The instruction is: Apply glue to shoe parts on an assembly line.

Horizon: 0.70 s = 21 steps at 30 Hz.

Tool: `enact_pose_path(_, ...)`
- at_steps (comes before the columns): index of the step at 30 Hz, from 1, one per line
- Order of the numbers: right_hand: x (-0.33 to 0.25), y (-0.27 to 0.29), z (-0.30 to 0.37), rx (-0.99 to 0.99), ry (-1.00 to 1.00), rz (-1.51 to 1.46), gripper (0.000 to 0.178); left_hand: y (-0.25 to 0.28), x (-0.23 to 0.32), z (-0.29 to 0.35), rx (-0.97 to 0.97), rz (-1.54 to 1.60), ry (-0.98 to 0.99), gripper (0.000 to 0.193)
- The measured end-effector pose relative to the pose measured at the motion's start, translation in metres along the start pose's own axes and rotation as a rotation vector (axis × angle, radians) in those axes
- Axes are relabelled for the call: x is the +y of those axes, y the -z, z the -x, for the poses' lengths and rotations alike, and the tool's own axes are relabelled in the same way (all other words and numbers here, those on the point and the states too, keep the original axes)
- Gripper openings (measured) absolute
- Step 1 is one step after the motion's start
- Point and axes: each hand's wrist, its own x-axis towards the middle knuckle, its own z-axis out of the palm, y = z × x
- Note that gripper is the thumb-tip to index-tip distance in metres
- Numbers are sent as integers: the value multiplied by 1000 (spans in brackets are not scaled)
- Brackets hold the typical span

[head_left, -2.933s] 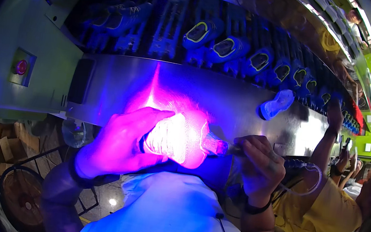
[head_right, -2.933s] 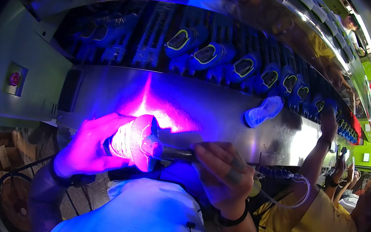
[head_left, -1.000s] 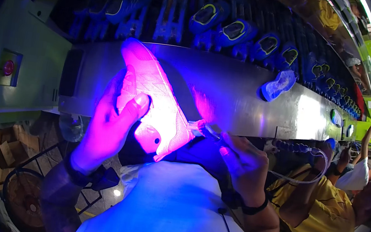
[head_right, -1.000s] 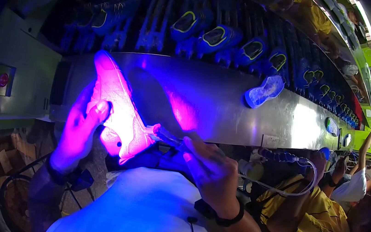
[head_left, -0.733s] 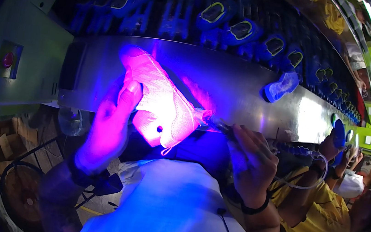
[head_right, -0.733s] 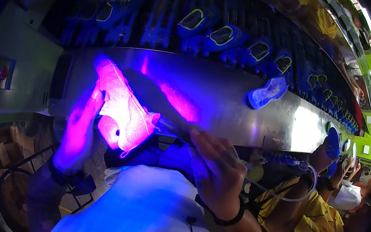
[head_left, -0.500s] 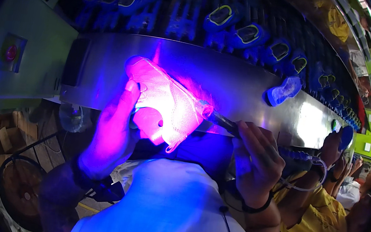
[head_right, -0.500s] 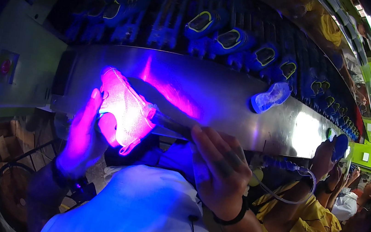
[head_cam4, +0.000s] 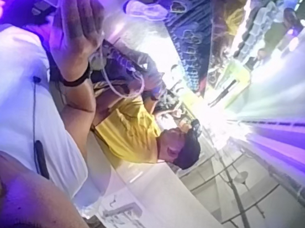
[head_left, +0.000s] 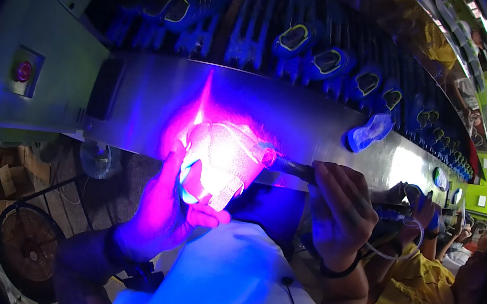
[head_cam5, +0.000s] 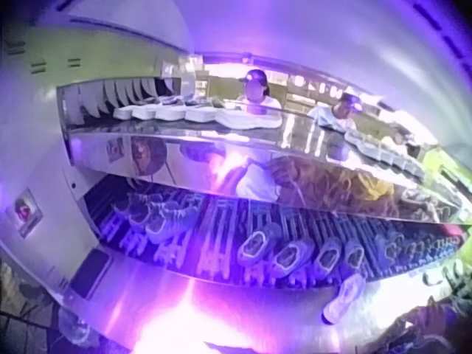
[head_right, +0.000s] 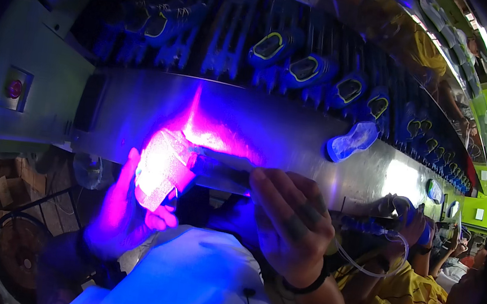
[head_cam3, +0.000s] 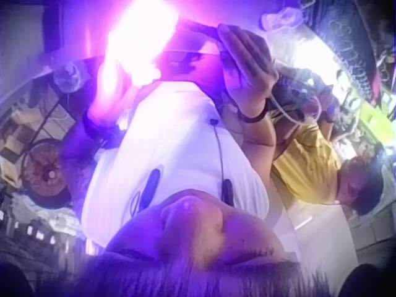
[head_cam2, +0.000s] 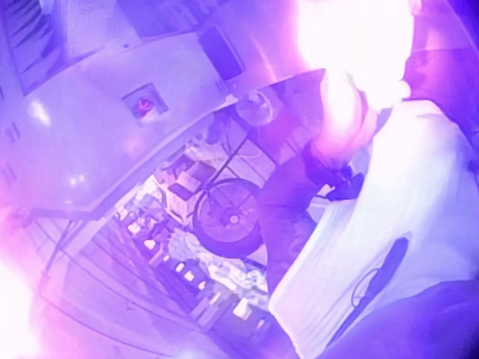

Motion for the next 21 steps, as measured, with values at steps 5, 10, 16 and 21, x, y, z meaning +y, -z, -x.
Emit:
enact_pose_path(5, 2, 3, -4, -7, 27, -34, 45, 16, -18, 5, -177, 369, 267, 78)
enact_pose_path(10, 15, -2, 6, 3, 9, -167, 42, 4, -25, 12, -149, 531, 374, 74)
enact_pose_path(16, 19, -21, 18, -49, -72, -235, 34, 23, -37, 14, -163, 572, 449, 68)
enact_pose_path(21, 23, -50, 41, 7, -185, -372, 31, 38, -43, 3, -183, 460, 467, 66)
